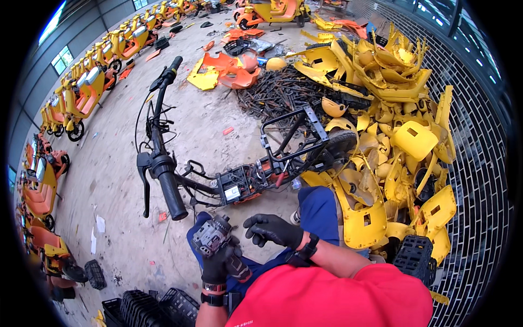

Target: The person uses a socket wrench and then an electric screwdriver to remove bolts from the metal frame of a scooter.

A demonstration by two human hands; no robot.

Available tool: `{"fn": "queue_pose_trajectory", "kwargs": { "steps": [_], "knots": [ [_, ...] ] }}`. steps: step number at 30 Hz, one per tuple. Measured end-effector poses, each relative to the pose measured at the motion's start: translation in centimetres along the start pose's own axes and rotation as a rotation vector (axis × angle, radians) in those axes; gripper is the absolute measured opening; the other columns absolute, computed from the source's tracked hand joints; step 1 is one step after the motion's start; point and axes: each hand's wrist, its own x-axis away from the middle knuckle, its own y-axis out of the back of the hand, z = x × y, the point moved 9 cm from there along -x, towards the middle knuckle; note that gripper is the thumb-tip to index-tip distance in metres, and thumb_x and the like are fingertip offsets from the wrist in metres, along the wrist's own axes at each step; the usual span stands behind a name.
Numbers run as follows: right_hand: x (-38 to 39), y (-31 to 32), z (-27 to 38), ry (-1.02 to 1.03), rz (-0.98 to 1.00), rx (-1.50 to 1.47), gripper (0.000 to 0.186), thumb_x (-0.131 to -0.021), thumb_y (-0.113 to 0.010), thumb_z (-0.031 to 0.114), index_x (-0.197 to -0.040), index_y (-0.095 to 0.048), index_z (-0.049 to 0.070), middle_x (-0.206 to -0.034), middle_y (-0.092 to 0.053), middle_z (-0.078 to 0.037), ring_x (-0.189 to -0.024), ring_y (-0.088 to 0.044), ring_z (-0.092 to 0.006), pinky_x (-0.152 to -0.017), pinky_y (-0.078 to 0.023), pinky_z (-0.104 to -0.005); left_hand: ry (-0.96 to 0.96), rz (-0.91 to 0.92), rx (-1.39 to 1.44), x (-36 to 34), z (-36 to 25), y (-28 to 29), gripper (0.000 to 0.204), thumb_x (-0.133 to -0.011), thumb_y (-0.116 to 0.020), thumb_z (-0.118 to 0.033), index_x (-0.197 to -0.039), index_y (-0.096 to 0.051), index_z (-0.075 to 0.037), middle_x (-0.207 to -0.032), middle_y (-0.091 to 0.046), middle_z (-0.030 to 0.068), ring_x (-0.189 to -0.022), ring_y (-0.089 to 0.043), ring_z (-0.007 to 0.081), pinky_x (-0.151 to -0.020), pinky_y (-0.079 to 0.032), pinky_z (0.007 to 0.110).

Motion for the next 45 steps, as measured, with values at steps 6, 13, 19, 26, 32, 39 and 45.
{"fn": "queue_pose_trajectory", "kwargs": {
  "steps": [6,13,19,26,32,39,45],
  "knots": [
    [-0.4,0.8,0.4,0.118,0.043,-0.36,0.039,-0.104,-0.052,0.018,-0.138,-0.045,0.0,-0.122,-0.064,-0.016,-0.106,-0.067,-0.0244,-0.093,-0.056,-0.0413,0.066,0.111,0.298,0.4,1.4,0.0,0.064,-0.085,-0.072,-0.032,-0.137,-0.049,-0.003,-0.114,-0.065,0.0135,-0.08,-0.067,0.0247,-0.066,-0.056,0.033],
    [0.1,-0.3,2.0,0.131,0.104,-0.391,0.044,-0.1,-0.058,0.013,-0.139,-0.043,0.0,-0.122,-0.064,-0.017,-0.106,-0.068,-0.0264,-0.091,-0.057,-0.0419,0.096,0.228,0.468,1.2,2.0,0.2,0.063,-0.083,-0.077,-0.023,-0.136,-0.049,-0.005,-0.115,-0.063,0.0216,-0.083,-0.069,0.0296,-0.067,-0.059,0.037],
    [0.6,-1.5,3.8,0.134,0.097,-0.321,0.047,-0.098,-0.061,0.01,-0.14,-0.042,-0.001,-0.114,-0.067,-0.015,-0.103,-0.069,-0.026,-0.087,-0.059,-0.039,0.147,0.238,0.471,1.5,2.4,0.2,0.066,-0.084,-0.075,-0.02,-0.141,-0.044,-0.004,-0.116,-0.063,0.0226,-0.085,-0.069,0.0311,-0.068,-0.06,0.038],
    [0.5,-0.9,3.8,0.147,0.098,-0.312,0.044,-0.097,-0.062,0.008,-0.137,-0.045,-0.001,-0.116,-0.067,-0.017,-0.107,-0.068,-0.0289,-0.087,-0.059,-0.0402,0.155,0.27,0.459,1.4,2.1,-0.6,0.055,-0.083,-0.075,-0.017,-0.131,-0.052,-0.002,-0.116,-0.062,0.0231,-0.084,-0.07,0.0329,-0.07,-0.061,0.038],
    [0.8,1.0,3.0,0.151,0.025,-0.396,0.04,-0.096,-0.062,0.008,-0.133,-0.049,0.0,-0.121,-0.065,-0.017,-0.109,-0.068,-0.0297,-0.091,-0.057,-0.0428,0.15,0.179,0.365,1.9,2.4,1.6,0.054,-0.082,-0.076,-0.02,-0.129,-0.053,-0.003,-0.114,-0.064,0.0213,-0.082,-0.07,0.0312,-0.069,-0.059,0.038],
    [3.4,5.6,1.4,0.168,-0.119,-0.335,0.036,-0.096,-0.061,0.009,-0.131,-0.053,0.004,-0.12,-0.066,-0.014,-0.112,-0.066,-0.0274,-0.097,-0.054,-0.0403,0.061,0.031,0.279,3.7,1.9,5.7,0.06,-0.085,-0.073,-0.025,-0.133,-0.049,0.001,-0.115,-0.065,0.0209,-0.08,-0.069,0.0292,-0.068,-0.058,0.039],
    [5.0,7.4,0.1,0.095,-0.193,-0.364,0.037,-0.094,-0.065,0.009,-0.13,-0.054,0.008,-0.11,-0.068,-0.009,-0.103,-0.069,-0.0232,-0.085,-0.058,-0.0357,0.068,-0.051,0.312,4.9,2.1,7.4,0.059,-0.088,-0.071,-0.025,-0.135,-0.047,0.001,-0.114,-0.065,0.0206,-0.081,-0.069,0.0282,-0.069,-0.059,0.038]
  ]
}}
